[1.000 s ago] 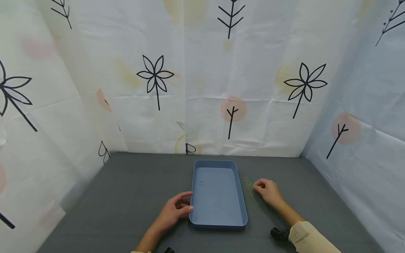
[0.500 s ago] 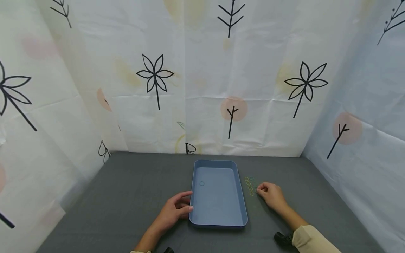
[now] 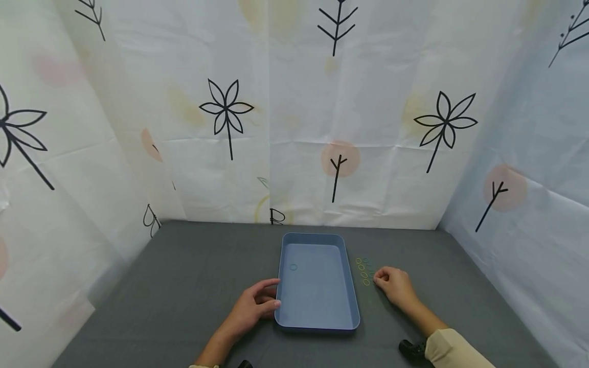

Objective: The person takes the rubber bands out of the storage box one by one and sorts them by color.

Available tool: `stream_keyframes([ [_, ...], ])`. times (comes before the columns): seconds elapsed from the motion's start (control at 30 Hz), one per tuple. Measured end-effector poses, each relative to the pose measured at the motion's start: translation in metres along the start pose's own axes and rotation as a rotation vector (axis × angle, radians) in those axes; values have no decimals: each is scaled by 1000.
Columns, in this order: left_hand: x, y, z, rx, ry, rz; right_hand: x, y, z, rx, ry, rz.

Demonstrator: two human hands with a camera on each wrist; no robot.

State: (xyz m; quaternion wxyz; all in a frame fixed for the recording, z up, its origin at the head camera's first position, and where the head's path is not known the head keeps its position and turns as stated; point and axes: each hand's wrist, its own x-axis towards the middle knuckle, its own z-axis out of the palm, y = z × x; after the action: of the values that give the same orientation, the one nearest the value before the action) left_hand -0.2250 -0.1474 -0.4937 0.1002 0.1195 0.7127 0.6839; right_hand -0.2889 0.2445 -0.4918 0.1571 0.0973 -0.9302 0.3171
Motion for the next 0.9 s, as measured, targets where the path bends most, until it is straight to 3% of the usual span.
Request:
stream_keyframes([
  [0.9,0,-1,0,0,4,7,1,-2,-4,5,-48,65],
])
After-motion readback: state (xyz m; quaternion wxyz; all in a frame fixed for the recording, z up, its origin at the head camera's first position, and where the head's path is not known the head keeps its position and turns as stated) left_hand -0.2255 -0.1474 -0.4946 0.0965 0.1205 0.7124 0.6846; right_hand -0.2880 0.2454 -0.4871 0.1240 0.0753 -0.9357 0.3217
